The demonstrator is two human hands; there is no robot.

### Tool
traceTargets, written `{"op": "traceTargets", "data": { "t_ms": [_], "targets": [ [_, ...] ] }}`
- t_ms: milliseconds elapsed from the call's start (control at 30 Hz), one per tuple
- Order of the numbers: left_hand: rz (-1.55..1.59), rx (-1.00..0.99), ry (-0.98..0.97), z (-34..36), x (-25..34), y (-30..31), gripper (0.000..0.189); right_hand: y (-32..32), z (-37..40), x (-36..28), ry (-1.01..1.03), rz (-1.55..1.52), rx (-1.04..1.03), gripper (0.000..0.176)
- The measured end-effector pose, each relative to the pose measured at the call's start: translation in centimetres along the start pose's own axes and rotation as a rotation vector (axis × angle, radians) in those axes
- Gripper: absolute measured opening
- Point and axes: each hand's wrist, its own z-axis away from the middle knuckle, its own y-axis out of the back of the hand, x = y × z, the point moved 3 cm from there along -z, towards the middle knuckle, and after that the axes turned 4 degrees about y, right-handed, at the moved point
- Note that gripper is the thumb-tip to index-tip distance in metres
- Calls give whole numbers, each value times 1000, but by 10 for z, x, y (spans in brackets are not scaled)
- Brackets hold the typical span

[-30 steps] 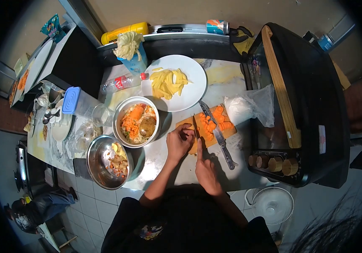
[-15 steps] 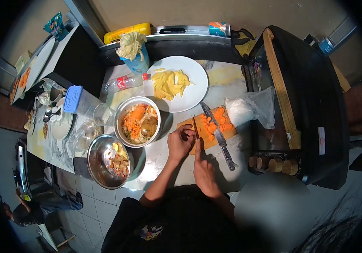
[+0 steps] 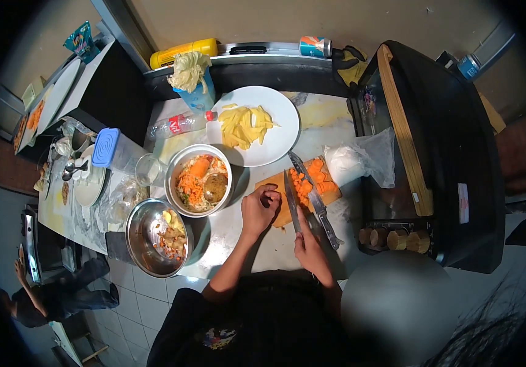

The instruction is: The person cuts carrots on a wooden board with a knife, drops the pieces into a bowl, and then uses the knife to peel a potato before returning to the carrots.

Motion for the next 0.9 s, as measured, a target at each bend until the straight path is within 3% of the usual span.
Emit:
{"op": "traceTargets", "data": {
  "t_ms": [67, 167, 667, 733, 900],
  "targets": [
    [17, 0, -3, 0, 2, 2, 23, 0, 0, 2, -85, 9, -30, 70],
    [34, -15, 9, 1, 1, 2, 23, 1, 1, 3, 86, 99, 84, 71],
    [34, -61, 2, 2, 3, 2, 27, -3, 2, 9, -208, 210, -74, 70],
    [12, -67, 0, 2, 4, 2, 27, -5, 2, 11, -76, 179, -36, 70],
    [-2, -76, -5, 2, 4, 2, 27, -9, 2, 21, 20, 198, 11, 70]
  ]
}}
